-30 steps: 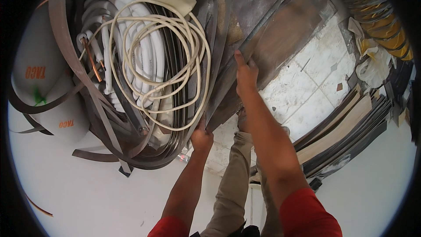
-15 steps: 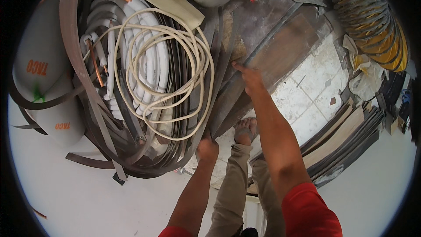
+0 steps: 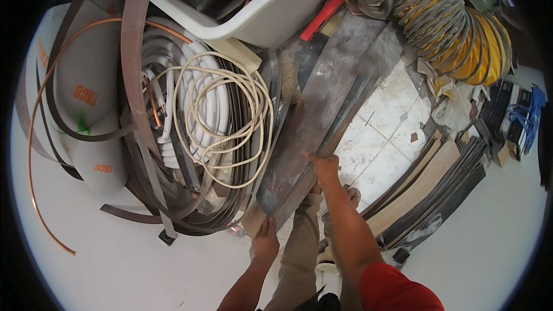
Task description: The person moves laminate boards and wood trim pieces across a cluttered tiled floor by hand, handles small debris, and applies tape to pieces of material.
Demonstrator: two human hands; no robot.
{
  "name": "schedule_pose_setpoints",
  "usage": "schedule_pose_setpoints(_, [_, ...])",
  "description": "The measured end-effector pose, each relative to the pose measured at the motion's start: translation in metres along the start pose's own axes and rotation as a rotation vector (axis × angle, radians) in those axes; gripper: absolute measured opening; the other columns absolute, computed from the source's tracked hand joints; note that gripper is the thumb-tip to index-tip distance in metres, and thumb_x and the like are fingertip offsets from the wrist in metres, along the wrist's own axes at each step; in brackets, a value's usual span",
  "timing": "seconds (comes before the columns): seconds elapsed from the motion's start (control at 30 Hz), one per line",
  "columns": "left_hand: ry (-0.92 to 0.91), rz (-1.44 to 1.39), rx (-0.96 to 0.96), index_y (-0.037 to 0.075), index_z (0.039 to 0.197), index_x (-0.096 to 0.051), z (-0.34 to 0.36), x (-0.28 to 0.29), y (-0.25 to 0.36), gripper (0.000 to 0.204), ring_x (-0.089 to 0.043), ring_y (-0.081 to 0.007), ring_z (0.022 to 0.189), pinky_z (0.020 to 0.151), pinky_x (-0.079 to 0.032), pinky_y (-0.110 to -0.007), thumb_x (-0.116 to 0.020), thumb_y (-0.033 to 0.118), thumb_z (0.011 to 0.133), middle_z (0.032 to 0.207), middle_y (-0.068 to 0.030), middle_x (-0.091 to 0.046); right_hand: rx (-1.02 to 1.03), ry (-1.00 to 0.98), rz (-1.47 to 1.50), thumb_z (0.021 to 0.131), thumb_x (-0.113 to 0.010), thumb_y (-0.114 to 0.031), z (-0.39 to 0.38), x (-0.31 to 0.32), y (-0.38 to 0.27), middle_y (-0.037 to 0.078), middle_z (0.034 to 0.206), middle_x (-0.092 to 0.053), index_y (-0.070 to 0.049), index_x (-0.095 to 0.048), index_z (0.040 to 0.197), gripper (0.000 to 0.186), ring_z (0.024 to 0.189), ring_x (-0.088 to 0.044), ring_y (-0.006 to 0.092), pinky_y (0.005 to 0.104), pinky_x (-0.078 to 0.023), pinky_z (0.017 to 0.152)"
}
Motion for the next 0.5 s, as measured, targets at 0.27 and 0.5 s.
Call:
schedule_pose_setpoints(0.27, [0.147, 0.0, -0.049, 0.001, 0.138, -0.044, -0.085, 0.083, 0.025, 0.067, -0.047, -0.0482, 0.12, 0.103, -0.037, -0.058, -0.064, 0.0, 0.074, 0.132, -0.0283, -0.047, 0.017, -0.114, 0.411, 0.074, -0.081, -0.002, -0.123, 0.06, -0.038, 0.013, 0.093, -0.069, 0.011, -0.066, 0.1, 0.033, 0.078, -0.064, 0.0234, 0.0368, -0.053, 0.073])
schedule_pose_setpoints(0.5, [-0.05, 0.003, -0.176, 0.0, 0.136, -0.043, -0.143, 0.17, 0.074, 0.092, -0.035, -0.0544, 0.129, 0.105, -0.029, -0.065, -0.086, 0.041, 0.065, 0.14, -0.0351, -0.036, -0.158, -0.141, 0.504, 0.075, -0.081, -0.001, -0.169, 0.131, -0.038, 0.016, 0.118, -0.062, 0.007, -0.054, 0.124, 0.057, 0.102, -0.062, 0.0271, 0.0435, -0.054, 0.086])
Point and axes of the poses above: each hand's wrist, its own z-axis towards the middle knuckle, its own x-axis out of the back of the hand, y = z × x, the point moved 1 cm from there along z, towards the middle knuckle
